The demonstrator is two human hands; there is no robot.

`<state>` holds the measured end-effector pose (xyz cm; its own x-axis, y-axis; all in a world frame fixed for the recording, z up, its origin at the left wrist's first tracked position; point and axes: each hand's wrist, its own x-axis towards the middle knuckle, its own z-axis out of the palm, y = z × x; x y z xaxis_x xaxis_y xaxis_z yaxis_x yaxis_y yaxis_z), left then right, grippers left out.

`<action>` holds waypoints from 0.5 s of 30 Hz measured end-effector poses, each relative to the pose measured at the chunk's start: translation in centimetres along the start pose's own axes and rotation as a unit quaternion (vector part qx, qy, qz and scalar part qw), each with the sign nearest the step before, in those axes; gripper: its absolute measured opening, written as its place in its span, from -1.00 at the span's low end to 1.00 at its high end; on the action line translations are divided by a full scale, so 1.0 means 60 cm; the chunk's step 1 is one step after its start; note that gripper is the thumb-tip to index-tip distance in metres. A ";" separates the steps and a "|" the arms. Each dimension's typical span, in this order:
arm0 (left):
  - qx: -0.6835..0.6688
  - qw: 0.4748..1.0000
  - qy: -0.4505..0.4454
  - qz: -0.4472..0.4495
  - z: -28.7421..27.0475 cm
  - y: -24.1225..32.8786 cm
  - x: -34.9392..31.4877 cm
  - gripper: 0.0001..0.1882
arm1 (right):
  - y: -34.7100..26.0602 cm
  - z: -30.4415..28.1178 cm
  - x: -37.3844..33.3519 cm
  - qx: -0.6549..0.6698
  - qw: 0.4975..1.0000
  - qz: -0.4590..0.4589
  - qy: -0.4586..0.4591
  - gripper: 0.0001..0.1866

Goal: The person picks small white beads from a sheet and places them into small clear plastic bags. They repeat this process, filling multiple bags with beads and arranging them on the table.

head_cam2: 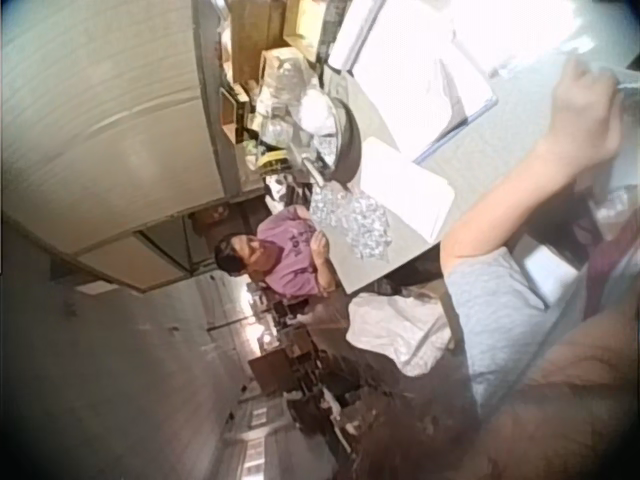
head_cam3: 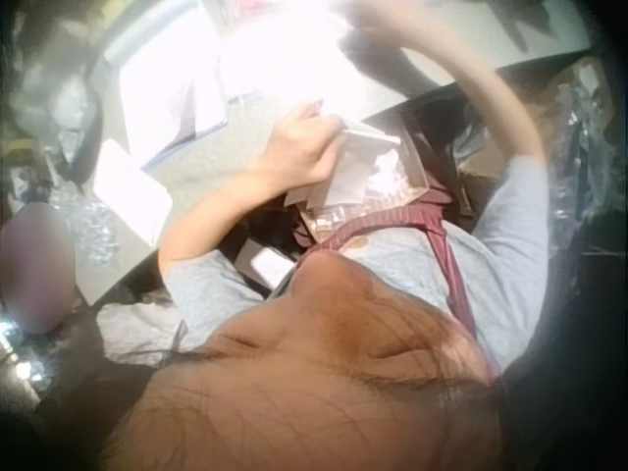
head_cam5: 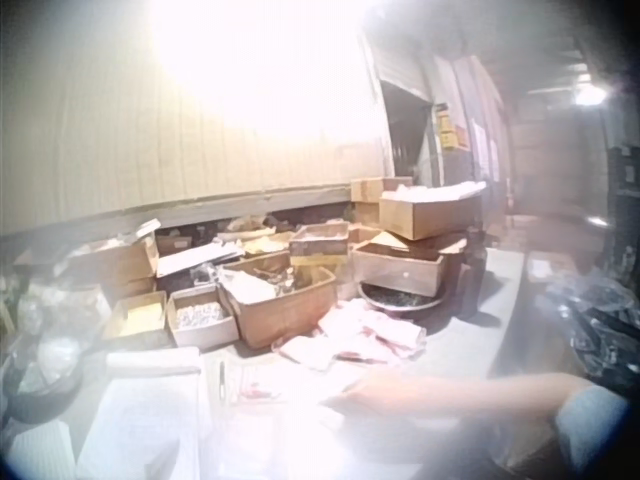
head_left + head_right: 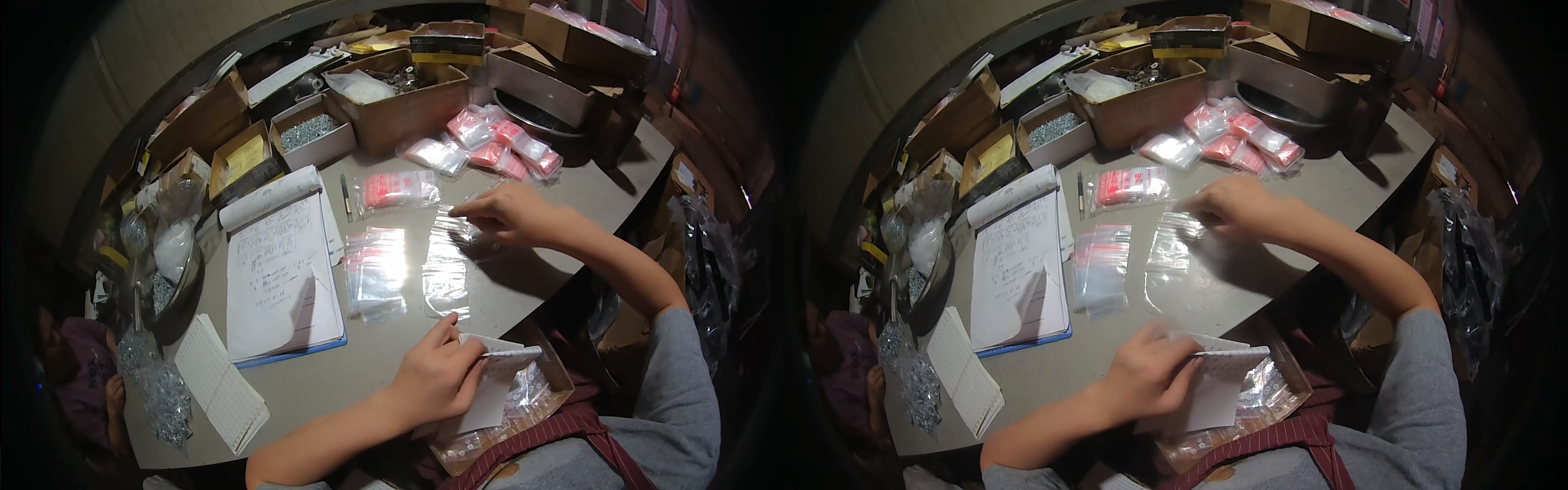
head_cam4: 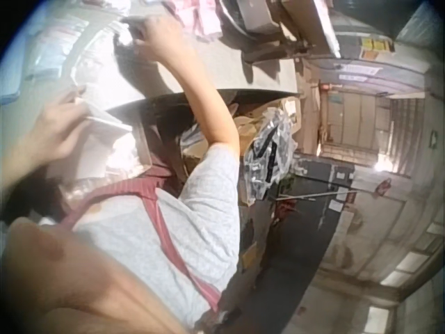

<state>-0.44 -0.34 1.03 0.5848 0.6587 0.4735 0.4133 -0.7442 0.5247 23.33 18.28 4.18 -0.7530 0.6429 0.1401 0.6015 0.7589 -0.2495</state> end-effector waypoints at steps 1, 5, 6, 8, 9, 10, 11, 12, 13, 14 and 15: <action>-0.002 1.000 0.002 0.001 0.002 -0.001 -0.001 -0.89 | -0.012 -0.003 -0.006 0.110 0.994 -0.004 -0.008 -0.51; -0.005 1.000 0.008 -0.003 -0.001 0.000 -0.007 -0.88 | -0.106 -0.016 -0.003 0.268 0.954 0.009 -0.132 -0.54; -0.007 1.000 0.015 0.002 0.000 -0.002 -0.006 -0.88 | -0.115 -0.011 -0.003 0.260 0.956 0.002 -0.136 -0.55; -0.011 1.000 0.020 0.002 0.000 -0.003 -0.006 -0.87 | -0.119 0.008 -0.007 0.217 0.969 -0.019 -0.115 -0.73; -0.013 1.000 0.017 -0.002 -0.001 -0.002 -0.005 -0.87 | -0.122 0.018 -0.011 0.199 0.975 -0.044 -0.085 -0.75; -0.015 1.000 0.014 -0.006 -0.001 -0.002 -0.005 -0.87 | -0.128 0.025 -0.016 0.160 0.984 -0.044 -0.067 -0.76; -0.023 0.999 0.020 -0.014 -0.001 -0.003 -0.005 -0.87 | -0.139 0.029 -0.019 0.123 0.990 -0.043 -0.048 -0.78; -0.030 0.999 0.026 -0.022 0.000 -0.003 -0.005 -0.88 | -0.146 0.032 -0.020 0.085 0.995 -0.043 -0.028 -0.79; -0.038 0.998 0.032 -0.030 0.000 -0.003 -0.004 -0.88 | -0.147 0.036 -0.020 0.059 0.997 -0.049 -0.028 -0.73; -0.054 0.997 0.035 -0.046 0.000 -0.002 -0.004 -0.90 | -0.148 0.040 -0.021 0.035 0.997 -0.055 -0.028 -0.64; -0.070 0.995 0.037 -0.062 0.000 0.000 -0.003 -0.91 | -0.148 0.043 -0.022 0.010 0.998 -0.061 -0.027 -0.54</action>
<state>-0.55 -0.46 0.96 0.4799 0.7545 0.4477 0.3745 -0.6376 0.6732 18.31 10.44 3.75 -0.8335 0.5395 0.1195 0.5001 0.8284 -0.2523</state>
